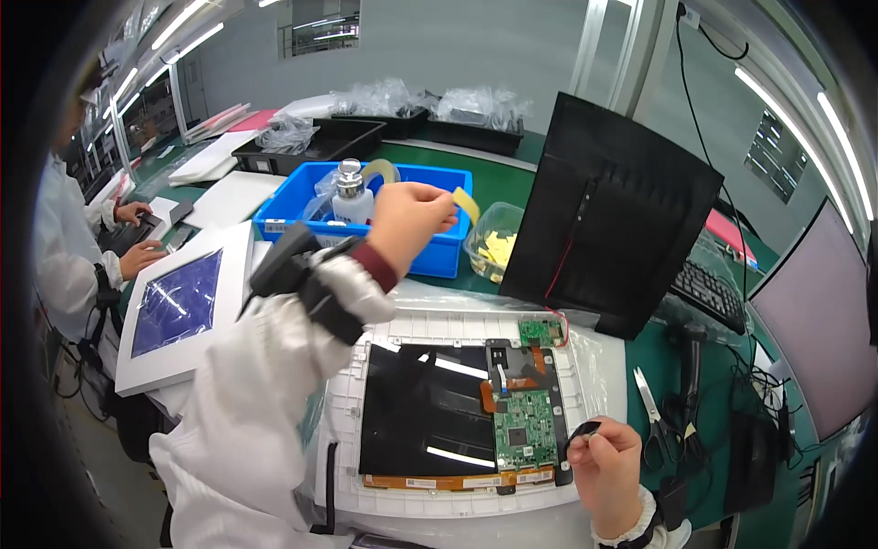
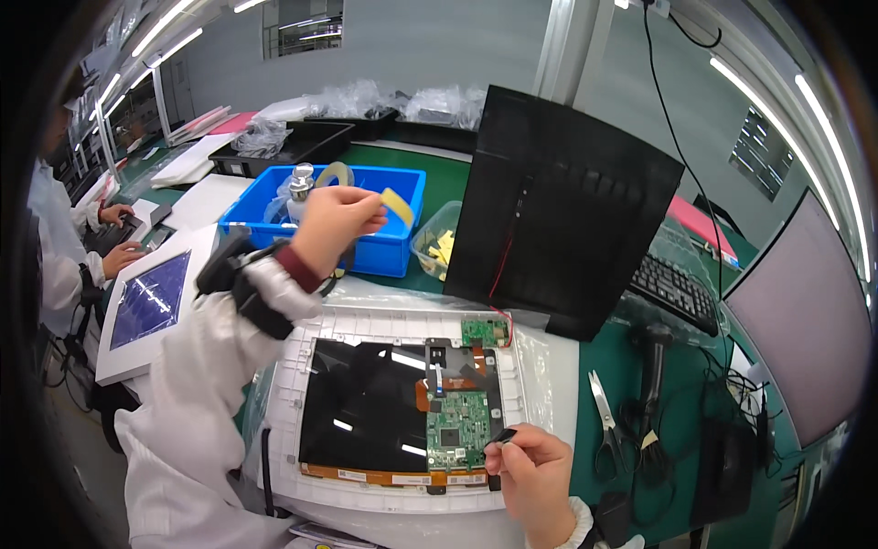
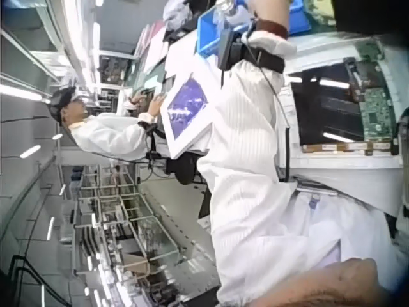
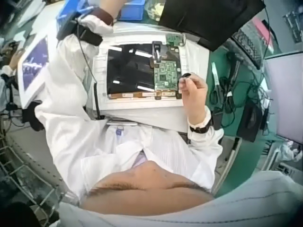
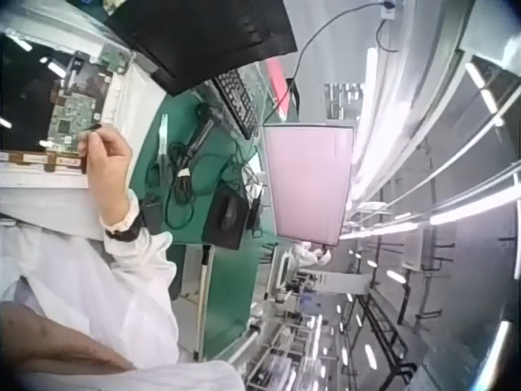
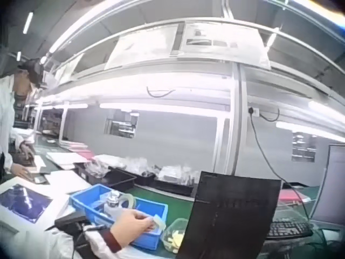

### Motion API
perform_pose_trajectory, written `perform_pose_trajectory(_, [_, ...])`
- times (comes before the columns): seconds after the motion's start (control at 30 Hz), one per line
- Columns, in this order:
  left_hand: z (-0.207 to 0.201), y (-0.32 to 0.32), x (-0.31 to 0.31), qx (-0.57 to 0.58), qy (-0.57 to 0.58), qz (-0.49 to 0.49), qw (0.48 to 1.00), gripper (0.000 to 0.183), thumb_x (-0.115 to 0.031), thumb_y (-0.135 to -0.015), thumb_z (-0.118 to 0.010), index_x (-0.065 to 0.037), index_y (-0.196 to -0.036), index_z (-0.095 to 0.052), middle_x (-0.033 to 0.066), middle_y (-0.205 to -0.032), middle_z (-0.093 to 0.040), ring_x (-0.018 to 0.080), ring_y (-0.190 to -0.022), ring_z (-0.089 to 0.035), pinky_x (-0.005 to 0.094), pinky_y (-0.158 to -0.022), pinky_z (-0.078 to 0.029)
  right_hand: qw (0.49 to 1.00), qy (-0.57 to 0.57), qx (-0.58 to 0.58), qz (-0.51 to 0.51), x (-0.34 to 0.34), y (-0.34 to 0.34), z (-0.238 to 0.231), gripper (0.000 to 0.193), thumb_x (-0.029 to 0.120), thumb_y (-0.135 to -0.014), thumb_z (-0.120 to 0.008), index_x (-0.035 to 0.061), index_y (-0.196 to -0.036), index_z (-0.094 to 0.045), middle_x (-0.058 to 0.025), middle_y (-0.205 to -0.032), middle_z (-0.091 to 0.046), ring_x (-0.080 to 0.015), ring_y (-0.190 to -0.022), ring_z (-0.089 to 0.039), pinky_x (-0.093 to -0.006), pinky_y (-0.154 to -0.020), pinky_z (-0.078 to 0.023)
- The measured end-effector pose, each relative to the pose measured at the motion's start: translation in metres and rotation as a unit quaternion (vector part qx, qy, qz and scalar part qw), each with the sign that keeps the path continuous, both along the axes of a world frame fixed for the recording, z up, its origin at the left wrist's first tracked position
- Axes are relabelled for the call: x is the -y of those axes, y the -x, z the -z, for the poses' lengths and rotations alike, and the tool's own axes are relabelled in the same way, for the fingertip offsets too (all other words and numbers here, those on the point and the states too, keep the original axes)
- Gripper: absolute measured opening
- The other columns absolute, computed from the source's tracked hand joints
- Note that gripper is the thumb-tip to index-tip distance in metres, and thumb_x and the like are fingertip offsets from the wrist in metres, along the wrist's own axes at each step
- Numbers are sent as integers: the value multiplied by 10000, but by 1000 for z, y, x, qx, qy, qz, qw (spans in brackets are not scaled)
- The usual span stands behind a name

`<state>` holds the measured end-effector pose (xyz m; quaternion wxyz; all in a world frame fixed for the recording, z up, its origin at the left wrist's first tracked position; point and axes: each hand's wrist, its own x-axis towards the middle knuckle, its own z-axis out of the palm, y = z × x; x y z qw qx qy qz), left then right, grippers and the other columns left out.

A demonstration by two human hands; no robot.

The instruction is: The recorder is assembling an electronic tablet by applying adhesive strips and connecting internal components like the motherboard and display cables.

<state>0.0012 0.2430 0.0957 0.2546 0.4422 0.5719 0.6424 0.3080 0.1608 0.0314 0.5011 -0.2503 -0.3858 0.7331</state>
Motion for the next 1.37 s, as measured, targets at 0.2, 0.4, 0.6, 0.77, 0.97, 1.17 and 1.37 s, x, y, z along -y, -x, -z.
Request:
perform_pose_trajectory(0.2, [55, 19, -109, -165, 74, -59, 982, 151, -99, -651, -557, -55, -736, -674, 148, -751, -630, 314, -747, -607, 337, -717, -490, 998, 17, 66, 12, -2, 3, 8, 105, -66, -759, -485, -33, -820, -564, -120, -696, -590, -166, -584, -564, -282, -576, -468])
perform_pose_trajectory(0.4, [24, -21, -52, -298, 55, -3, 953, 150, -88, -653, -536, -25, -710, -660, 168, -731, -621, 312, -690, -606, 339, -670, -492, 988, -33, 153, 19, -2, 3, -1, 65, -73, -754, -514, -60, -760, -578, -126, -737, -587, -152, -634, -583, -243, -585, -470])
perform_pose_trajectory(0.6, [5, -86, 86, -151, 236, 423, 862, 222, -165, -791, -583, 15, -909, -632, 67, -779, -641, 90, -712, -584, 229, -655, -475, 898, -296, 323, 47, 4, 13, -9, 72, -45, -692, -609, -50, -763, -602, -98, -711, -580, -117, -604, -551, -202, -537, -437])
perform_pose_trajectory(0.77, [22, -106, 121, -89, 178, 401, 894, 233, -99, -748, -519, 38, -914, -607, 109, -768, -630, 136, -685, -578, 255, -642, -457, 802, -442, 401, 31, 15, 20, -17, 144, -7, -689, -609, -15, -833, -601, -78, -775, -559, -160, -625, -565, -236, -525, -451])
perform_pose_trajectory(0.97, [11, -105, 134, 55, 243, 390, 886, 234, -44, -775, -505, 36, -981, -579, 61, -865, -612, 85, -781, -554, 201, -724, -436, 764, -504, 403, 8, 28, 19, -33, 191, 24, -687, -620, 10, -878, -607, -68, -820, -549, -180, -626, -563, -267, -530, -457])
perform_pose_trajectory(1.17, [6, -105, 147, 121, 228, 392, 883, 247, -74, -808, -517, 58, -1013, -554, 78, -919, -600, 100, -821, -555, 229, -744, -454, 760, -533, 370, 31, 24, 7, -41, 183, 24, -638, -666, 18, -812, -610, -73, -735, -553, -177, -598, -553, -259, -493, -443])
perform_pose_trajectory(1.37, [4, -108, 144, 87, 309, 376, 869, 268, -100, -822, -516, 34, -1052, -553, 92, -974, -602, 134, -935, -559, 221, -807, -447, 792, -490, 363, 31, 33, 6, -41, 153, 49, -642, -682, 45, -778, -612, -61, -733, -567, -186, -598, -560, -262, -499, -456])
